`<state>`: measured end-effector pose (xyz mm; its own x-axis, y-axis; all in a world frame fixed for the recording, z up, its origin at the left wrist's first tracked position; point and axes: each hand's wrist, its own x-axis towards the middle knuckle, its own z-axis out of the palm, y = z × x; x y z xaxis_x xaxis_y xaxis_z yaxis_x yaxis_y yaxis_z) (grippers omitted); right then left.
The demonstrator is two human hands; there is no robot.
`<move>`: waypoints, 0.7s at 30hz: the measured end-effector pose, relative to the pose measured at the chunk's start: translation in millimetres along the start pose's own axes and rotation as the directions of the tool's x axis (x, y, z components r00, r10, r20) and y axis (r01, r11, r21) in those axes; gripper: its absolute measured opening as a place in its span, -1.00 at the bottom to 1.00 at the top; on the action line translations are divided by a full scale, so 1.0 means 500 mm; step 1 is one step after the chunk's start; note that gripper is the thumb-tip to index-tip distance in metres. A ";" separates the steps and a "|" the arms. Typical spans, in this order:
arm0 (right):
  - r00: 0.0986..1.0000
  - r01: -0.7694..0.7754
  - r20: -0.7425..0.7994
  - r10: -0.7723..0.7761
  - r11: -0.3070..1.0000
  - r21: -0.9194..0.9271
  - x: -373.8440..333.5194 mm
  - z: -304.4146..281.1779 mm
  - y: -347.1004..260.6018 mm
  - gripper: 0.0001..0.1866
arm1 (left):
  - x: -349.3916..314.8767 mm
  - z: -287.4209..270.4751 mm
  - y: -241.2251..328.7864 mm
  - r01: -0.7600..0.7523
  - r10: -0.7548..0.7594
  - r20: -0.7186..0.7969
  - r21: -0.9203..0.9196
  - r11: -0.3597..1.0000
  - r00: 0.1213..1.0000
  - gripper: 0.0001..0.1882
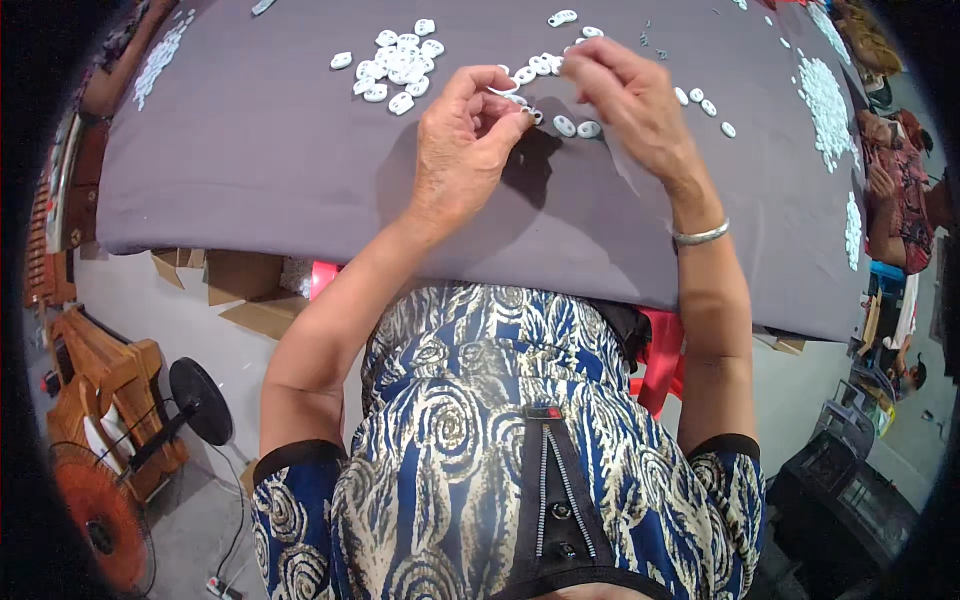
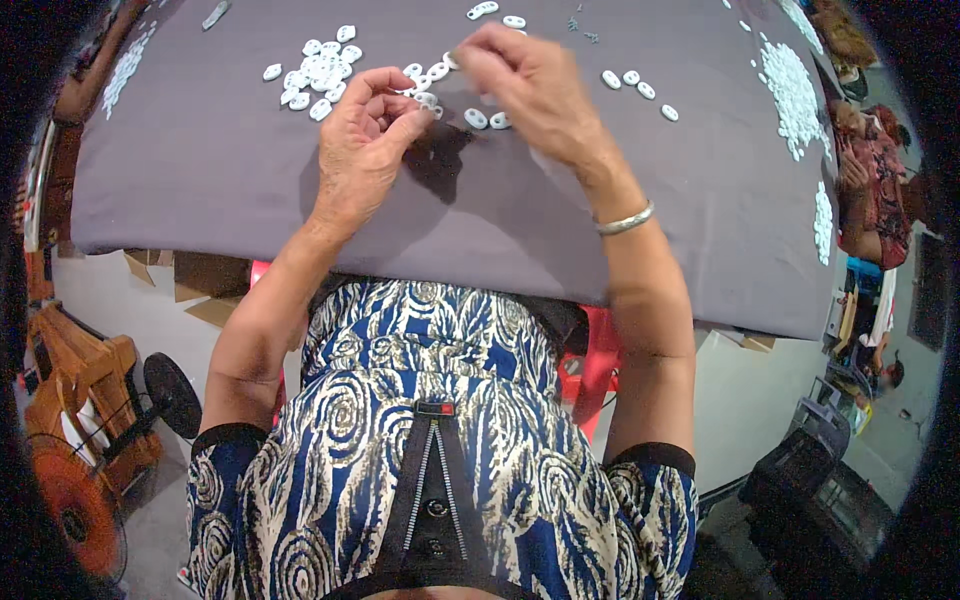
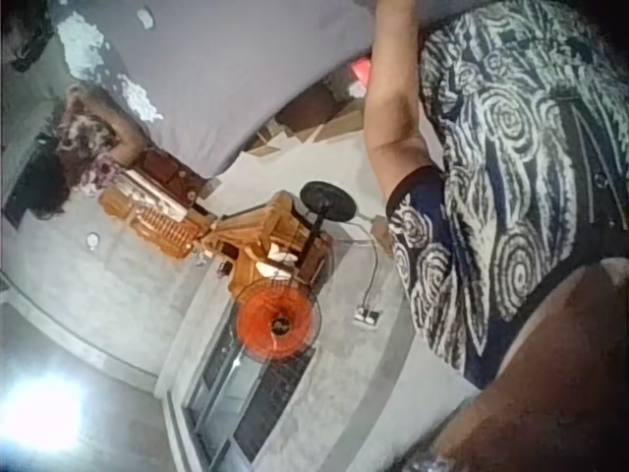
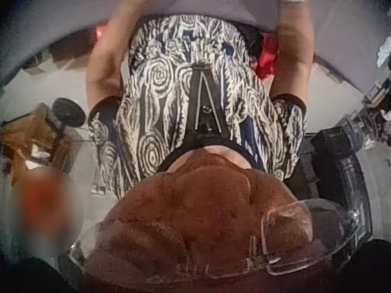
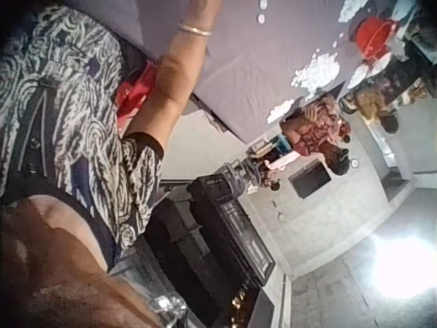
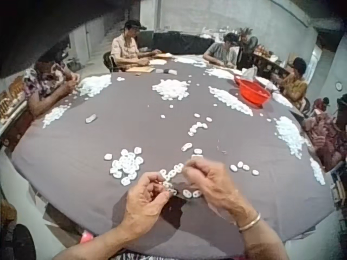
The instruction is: Inspecting and sorting small white plastic components on a table in a manufacturing setting.
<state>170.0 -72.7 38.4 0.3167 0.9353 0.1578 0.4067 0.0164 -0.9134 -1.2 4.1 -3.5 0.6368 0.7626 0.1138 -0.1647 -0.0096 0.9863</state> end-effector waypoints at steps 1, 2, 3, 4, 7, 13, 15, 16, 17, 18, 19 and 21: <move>0.999 -0.011 -0.039 0.010 1.000 -0.021 0.000 -0.008 0.003 -0.82 | 0.000 -0.001 0.001 0.020 -0.021 0.024 0.017 1.000 1.000 -0.68; 0.996 0.041 -0.075 -0.043 0.999 -0.032 0.001 -0.018 0.005 -0.84 | 0.000 -0.003 0.002 0.010 -0.011 0.022 0.010 1.000 1.000 -0.68; 0.995 -0.045 -0.089 0.035 0.992 -0.116 0.003 -0.028 0.007 -0.88 | 0.000 -0.004 0.003 0.010 -0.011 0.015 0.023 1.000 1.000 -0.69; 0.998 -0.002 -0.066 -0.004 0.995 -0.100 0.001 -0.036 0.009 -0.88 | -0.001 -0.005 0.003 0.006 -0.006 0.013 0.035 0.999 1.000 -0.70; 1.000 0.028 0.015 -0.026 0.986 -0.162 -0.008 -0.045 0.013 -0.87 | 0.001 -0.003 0.004 -0.003 0.002 -0.038 -0.020 1.000 0.999 -0.72; 0.981 0.151 0.176 -0.087 0.906 -0.395 -0.017 -0.033 0.005 -0.86 | 0.003 -0.004 0.002 -0.002 0.000 -0.053 -0.035 0.999 0.999 -0.72; 0.980 0.168 0.171 -0.106 0.899 -0.405 -0.018 -0.026 0.005 -0.84 | 0.004 -0.005 0.002 -0.004 0.002 -0.059 -0.042 0.999 0.998 -0.72; 0.974 0.189 0.197 -0.114 0.888 -0.419 -0.019 -0.022 0.006 -0.83 | 0.004 -0.005 0.002 0.008 -0.010 -0.056 -0.035 0.999 0.998 -0.71; 0.967 0.210 0.223 -0.121 0.877 -0.433 -0.019 -0.018 0.008 -0.83 | 0.003 -0.005 0.002 -0.001 -0.002 -0.060 -0.043 0.999 0.998 -0.71; 0.967 0.211 0.224 -0.122 0.877 -0.433 -0.020 -0.014 0.010 -0.83 | 0.003 -0.005 0.001 -0.004 0.002 -0.058 -0.030 1.000 0.998 -0.71; 0.964 0.222 0.231 -0.131 0.876 -0.429 -0.020 -0.010 0.012 -0.83 | 0.002 -0.005 0.002 -0.014 0.013 -0.049 -0.015 1.000 0.999 -0.71; 0.961 0.234 0.240 -0.140 0.875 -0.423 -0.020 -0.005 0.014 -0.84 | 0.003 -0.005 0.001 -0.015 0.014 -0.057 -0.011 1.000 0.998 -0.71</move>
<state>171.9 -82.7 31.1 0.0417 0.9809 0.1899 0.7926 0.0833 -0.6040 -1.9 6.9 -3.1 0.5904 0.7981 0.1204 -0.1820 -0.0137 0.9832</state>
